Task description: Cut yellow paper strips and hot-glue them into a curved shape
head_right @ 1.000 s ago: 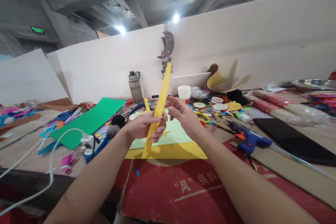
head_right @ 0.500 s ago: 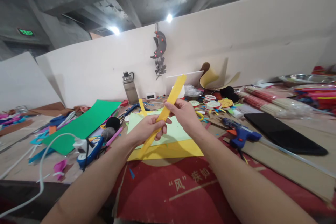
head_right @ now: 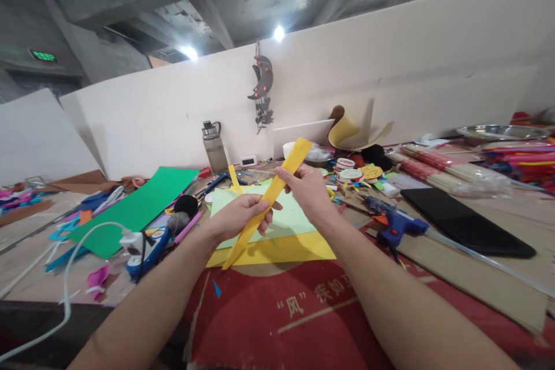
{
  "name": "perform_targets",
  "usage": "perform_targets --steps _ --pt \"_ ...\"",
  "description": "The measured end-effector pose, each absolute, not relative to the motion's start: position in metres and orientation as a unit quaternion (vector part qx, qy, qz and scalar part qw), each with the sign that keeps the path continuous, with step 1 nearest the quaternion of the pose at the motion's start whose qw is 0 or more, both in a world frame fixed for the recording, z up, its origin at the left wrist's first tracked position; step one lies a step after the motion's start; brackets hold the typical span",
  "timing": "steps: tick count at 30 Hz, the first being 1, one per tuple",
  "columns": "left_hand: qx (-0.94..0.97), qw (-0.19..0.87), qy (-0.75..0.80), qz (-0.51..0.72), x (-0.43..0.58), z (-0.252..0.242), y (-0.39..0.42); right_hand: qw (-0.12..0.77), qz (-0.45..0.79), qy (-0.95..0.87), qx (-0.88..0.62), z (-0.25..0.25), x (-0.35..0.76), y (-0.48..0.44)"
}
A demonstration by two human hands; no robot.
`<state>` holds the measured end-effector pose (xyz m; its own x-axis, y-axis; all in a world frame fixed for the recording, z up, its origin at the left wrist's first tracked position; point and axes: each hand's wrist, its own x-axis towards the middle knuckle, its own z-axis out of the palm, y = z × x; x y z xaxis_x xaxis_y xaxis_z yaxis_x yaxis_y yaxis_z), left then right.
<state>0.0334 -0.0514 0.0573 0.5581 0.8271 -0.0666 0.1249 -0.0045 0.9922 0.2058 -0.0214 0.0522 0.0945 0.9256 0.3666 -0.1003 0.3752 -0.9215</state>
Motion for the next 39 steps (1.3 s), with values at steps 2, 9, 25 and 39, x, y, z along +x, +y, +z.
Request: perform_targets --steps 2,9,25,39 --pt "0.636 0.611 0.365 0.299 0.031 0.059 -0.051 0.623 0.469 -0.540 -0.318 0.055 0.205 -0.024" --pt "0.651 0.659 0.309 0.218 0.015 0.067 -0.050 0.607 0.550 -0.526 -0.232 0.061 0.208 -0.023" --pt "0.668 0.649 0.265 0.250 0.015 0.073 -0.054 0.615 0.564 -0.522 -0.177 0.064 0.211 -0.027" --pt "0.692 0.595 0.272 0.304 0.027 0.082 -0.055 0.605 0.553 -0.550 -0.162 0.072 0.212 -0.033"
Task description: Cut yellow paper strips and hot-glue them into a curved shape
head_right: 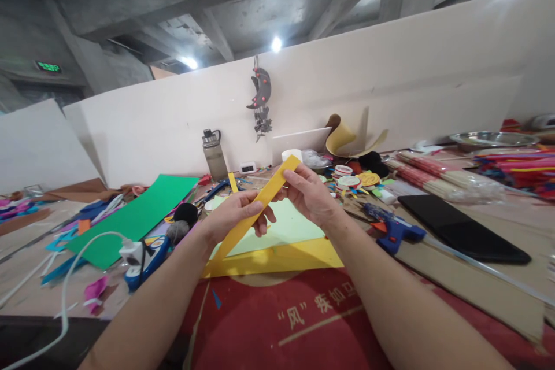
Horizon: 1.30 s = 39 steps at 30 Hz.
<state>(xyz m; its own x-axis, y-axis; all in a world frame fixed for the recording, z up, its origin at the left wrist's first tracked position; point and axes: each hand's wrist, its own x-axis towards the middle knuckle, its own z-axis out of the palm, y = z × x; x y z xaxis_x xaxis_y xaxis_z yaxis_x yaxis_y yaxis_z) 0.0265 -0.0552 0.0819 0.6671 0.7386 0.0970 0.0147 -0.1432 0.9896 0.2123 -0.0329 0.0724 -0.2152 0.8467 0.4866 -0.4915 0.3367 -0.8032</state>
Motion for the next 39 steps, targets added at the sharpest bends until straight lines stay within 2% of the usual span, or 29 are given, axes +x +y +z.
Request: perform_targets --steps 5,10,12,26,29,32,34,37,39 --pt "0.729 0.468 0.346 0.360 0.032 0.087 -0.061 0.643 0.527 -0.526 -0.177 0.072 0.212 -0.031" --pt "0.791 0.255 0.405 0.381 0.026 0.093 -0.062 0.648 0.518 -0.518 -0.207 0.066 0.211 -0.021" --pt "0.804 0.205 0.412 0.378 0.023 0.093 -0.060 0.648 0.513 -0.514 -0.228 0.063 0.211 -0.019" --pt "0.818 0.235 0.430 0.303 0.020 0.091 -0.052 0.691 0.454 -0.489 -0.277 0.058 0.206 -0.024" --pt "0.801 0.240 0.441 0.326 0.012 0.096 -0.043 0.665 0.480 -0.507 -0.266 0.056 0.204 -0.022" --pt "0.739 0.233 0.442 0.451 0.000 0.097 -0.029 0.607 0.444 -0.585 -0.305 0.054 0.199 -0.021" --pt "0.712 0.227 0.443 0.496 -0.007 0.092 -0.021 0.508 0.390 -0.680 -0.357 0.052 0.197 -0.023" --pt "0.710 0.219 0.456 0.490 -0.013 0.081 -0.014 0.346 0.342 -0.781 -0.392 0.049 0.199 -0.026" --pt "0.716 0.211 0.468 0.474 -0.014 0.075 -0.014 0.283 0.311 -0.816 -0.396 0.046 0.202 -0.027"
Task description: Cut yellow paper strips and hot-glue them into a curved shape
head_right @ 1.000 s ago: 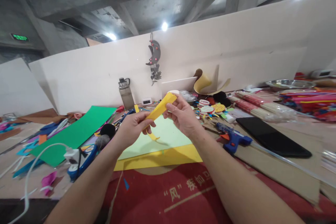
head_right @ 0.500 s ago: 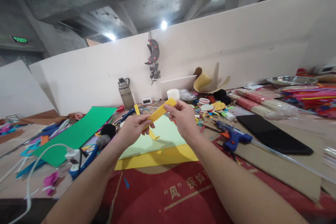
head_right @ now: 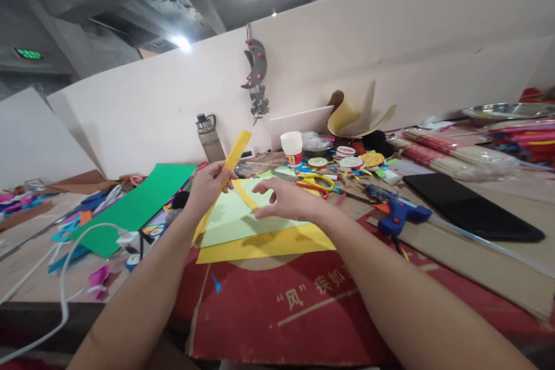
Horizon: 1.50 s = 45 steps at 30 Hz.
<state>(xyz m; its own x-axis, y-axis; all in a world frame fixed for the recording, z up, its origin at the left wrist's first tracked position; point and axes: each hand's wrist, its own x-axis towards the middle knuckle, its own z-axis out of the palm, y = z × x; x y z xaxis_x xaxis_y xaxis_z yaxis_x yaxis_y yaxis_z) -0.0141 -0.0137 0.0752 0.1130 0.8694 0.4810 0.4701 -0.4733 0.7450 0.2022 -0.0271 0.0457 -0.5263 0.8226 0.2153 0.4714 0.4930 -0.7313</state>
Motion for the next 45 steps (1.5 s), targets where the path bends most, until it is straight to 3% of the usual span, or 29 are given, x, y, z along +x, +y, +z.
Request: perform_targets --steps 4,11,14,28,31,34,36,40,45 --pt "0.719 0.190 0.473 0.473 -0.015 0.073 -0.018 0.247 0.222 -0.867 -0.371 0.033 0.202 -0.023" --pt "0.733 0.158 0.487 0.448 -0.016 0.070 -0.020 0.340 0.105 -0.848 -0.392 0.011 0.193 -0.008" --pt "0.754 0.136 0.495 0.410 -0.013 0.065 -0.019 0.339 0.069 -0.831 -0.435 0.004 0.195 0.000" --pt "0.777 0.126 0.533 0.311 -0.011 0.051 -0.016 0.296 0.105 -0.828 -0.465 -0.009 0.203 0.012" --pt "0.770 0.148 0.536 0.312 -0.012 0.047 -0.014 0.339 0.116 -0.796 -0.488 -0.003 0.205 0.012" --pt "0.767 0.201 0.519 0.318 -0.010 0.046 -0.014 0.461 0.178 -0.711 -0.499 0.008 0.205 0.012" --pt "0.772 0.256 0.488 0.317 -0.007 0.046 -0.016 0.526 0.294 -0.653 -0.460 0.015 0.203 0.011" --pt "0.767 0.362 0.432 0.308 -0.004 0.047 -0.020 0.546 0.527 -0.562 -0.330 0.025 0.199 0.002" --pt "0.749 0.428 0.411 0.296 -0.002 0.050 -0.023 0.567 0.559 -0.520 -0.310 0.029 0.197 -0.004"
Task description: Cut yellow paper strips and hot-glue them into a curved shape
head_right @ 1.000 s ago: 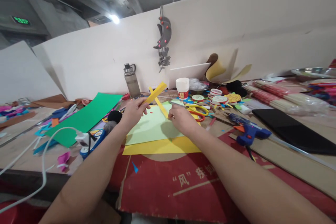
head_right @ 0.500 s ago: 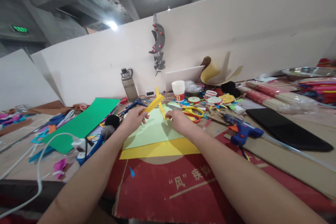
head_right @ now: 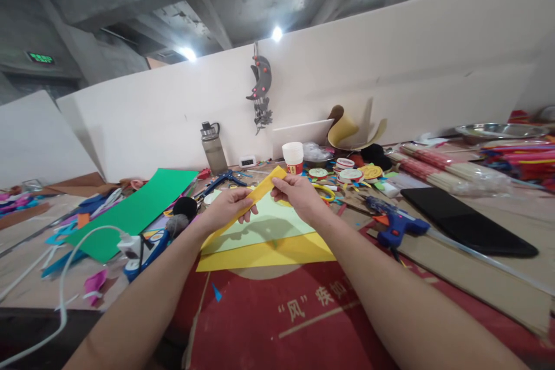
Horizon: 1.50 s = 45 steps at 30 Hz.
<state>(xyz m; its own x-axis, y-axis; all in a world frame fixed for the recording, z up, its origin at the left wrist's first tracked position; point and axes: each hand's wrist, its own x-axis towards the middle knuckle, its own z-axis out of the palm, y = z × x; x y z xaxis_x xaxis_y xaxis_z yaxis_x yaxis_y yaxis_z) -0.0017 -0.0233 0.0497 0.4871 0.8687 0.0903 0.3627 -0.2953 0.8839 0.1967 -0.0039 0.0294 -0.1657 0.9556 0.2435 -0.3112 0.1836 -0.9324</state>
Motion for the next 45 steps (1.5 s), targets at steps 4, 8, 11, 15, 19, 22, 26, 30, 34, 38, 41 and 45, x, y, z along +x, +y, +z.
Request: perform_targets --steps 4,8,11,15,19,22,26,30,34,38,41,45 --pt "0.755 0.416 0.412 0.295 0.000 0.053 -0.026 0.593 0.507 -0.529 -0.335 0.027 0.198 0.000" --pt "0.751 0.422 0.408 0.302 0.004 0.054 -0.030 0.593 0.413 -0.570 -0.392 0.027 0.198 -0.003" --pt "0.740 0.432 0.410 0.313 0.006 0.055 -0.032 0.562 0.340 -0.626 -0.420 0.031 0.196 -0.012" --pt "0.759 0.380 0.419 0.323 0.005 0.053 -0.030 0.567 0.334 -0.636 -0.404 0.037 0.194 -0.020" --pt "0.773 0.368 0.417 0.305 0.004 0.052 -0.029 0.590 0.364 -0.605 -0.391 0.036 0.197 -0.019" --pt "0.782 0.364 0.408 0.299 0.005 0.054 -0.031 0.601 0.423 -0.562 -0.379 0.034 0.198 -0.017" --pt "0.782 0.371 0.414 0.282 0.006 0.059 -0.037 0.610 0.475 -0.514 -0.371 0.034 0.197 -0.016" --pt "0.770 0.418 0.406 0.259 0.004 0.062 -0.038 0.609 0.470 -0.516 -0.378 0.032 0.196 -0.015" --pt "0.779 0.403 0.402 0.263 0.000 0.060 -0.035 0.593 0.456 -0.550 -0.372 0.028 0.198 -0.010" --pt "0.793 0.301 0.447 0.283 0.000 0.056 -0.031 0.585 0.451 -0.579 -0.345 0.026 0.198 -0.008" --pt "0.806 0.205 0.466 0.302 0.001 0.052 -0.028 0.574 0.458 -0.589 -0.337 0.027 0.197 -0.009" --pt "0.817 0.111 0.470 0.314 0.000 0.047 -0.024 0.572 0.465 -0.589 -0.331 0.029 0.195 -0.011"
